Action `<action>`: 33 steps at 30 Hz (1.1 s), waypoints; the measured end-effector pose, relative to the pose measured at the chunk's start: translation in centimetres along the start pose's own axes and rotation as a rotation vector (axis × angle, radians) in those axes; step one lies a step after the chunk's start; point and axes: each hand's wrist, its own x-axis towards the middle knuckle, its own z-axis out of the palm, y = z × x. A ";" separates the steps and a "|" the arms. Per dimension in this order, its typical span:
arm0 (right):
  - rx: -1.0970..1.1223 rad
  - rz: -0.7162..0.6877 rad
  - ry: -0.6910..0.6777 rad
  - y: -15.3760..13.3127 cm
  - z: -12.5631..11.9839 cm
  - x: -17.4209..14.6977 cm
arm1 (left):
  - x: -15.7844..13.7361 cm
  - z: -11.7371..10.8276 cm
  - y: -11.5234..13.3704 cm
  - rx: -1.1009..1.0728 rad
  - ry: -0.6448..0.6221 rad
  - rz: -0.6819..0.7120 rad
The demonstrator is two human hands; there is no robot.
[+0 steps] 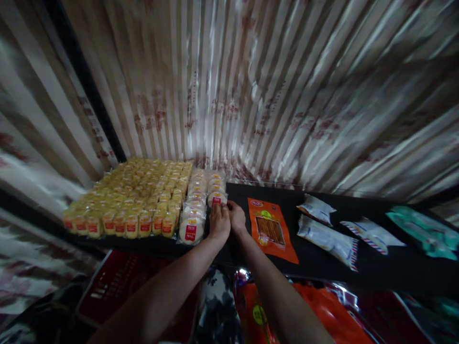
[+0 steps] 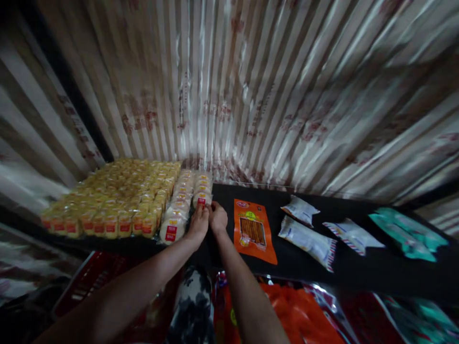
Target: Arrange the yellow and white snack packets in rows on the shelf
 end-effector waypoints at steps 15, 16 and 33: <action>0.004 -0.005 0.081 0.8 0.8 1.1 | 1.0 1.3 0.0 -0.008 0.076 0.045; 0.040 -0.017 0.104 1.0 0.7 1.1 | 0.7 1.4 0.2 -0.012 0.079 0.069; 0.458 -0.352 -0.077 -2.5 5.1 -18.9 | -16.4 -12.7 -8.3 -0.203 0.086 0.242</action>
